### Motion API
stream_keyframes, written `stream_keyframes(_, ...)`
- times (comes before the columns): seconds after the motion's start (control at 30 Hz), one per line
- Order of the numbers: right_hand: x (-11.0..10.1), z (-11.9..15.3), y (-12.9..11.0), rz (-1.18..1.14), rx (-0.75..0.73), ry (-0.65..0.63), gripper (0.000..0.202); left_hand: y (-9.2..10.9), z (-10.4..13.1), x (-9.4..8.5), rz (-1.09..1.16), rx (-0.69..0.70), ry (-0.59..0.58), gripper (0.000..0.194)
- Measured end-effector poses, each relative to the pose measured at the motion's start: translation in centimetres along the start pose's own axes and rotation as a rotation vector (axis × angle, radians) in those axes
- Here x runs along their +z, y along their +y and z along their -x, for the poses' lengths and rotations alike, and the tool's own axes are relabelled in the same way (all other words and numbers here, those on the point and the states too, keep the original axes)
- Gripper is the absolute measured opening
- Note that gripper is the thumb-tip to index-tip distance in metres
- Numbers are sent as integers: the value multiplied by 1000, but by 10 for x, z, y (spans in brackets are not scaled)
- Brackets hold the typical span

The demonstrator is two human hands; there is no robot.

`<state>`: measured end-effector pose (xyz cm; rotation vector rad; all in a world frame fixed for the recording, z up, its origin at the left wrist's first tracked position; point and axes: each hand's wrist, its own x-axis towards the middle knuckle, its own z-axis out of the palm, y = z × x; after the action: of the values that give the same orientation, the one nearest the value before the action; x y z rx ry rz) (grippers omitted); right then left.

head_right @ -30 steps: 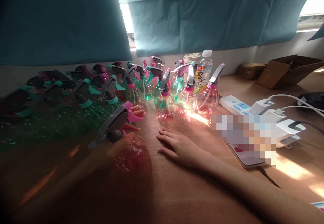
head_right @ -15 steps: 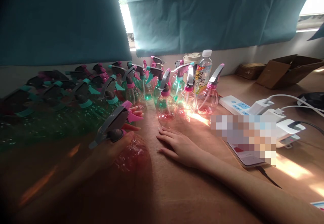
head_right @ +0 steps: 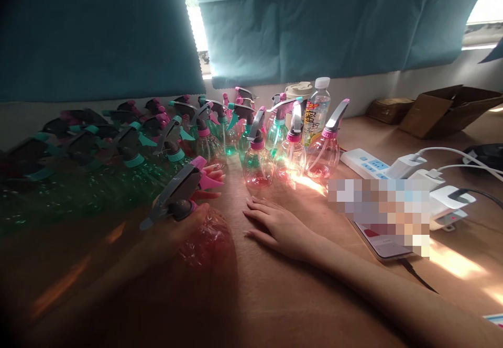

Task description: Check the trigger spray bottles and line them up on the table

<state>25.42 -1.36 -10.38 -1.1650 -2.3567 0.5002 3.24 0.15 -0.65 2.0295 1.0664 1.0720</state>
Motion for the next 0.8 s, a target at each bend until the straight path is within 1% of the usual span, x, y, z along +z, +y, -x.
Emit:
stream_keyframes(0.1,0,0,0,28,-4,-13,54,2,1,0,-20,-24,28,33)
stream_keyframes(0.17,0,0,0,38,-3,-18,54,4,1,0,-17,-17,27,37)
stream_keyframes(0.37,0,0,0,32,-5,-8,53,1,-2,-1,50,32,-74,53)
stream_keyframes(0.47,1,0,0,8,-6,8,52,-3,-4,-1,73,30,-58,56)
stream_keyframes(0.63,0,0,0,21,-2,-6,53,-1,-7,-1,118,78,-76,53)
stream_keyframes(0.7,0,-1,-1,20,-1,-8,53,2,-8,-3,90,97,-77,48)
stream_keyframes(0.8,-1,0,-1,14,-3,-2,52,4,-7,-4,47,83,-66,38)
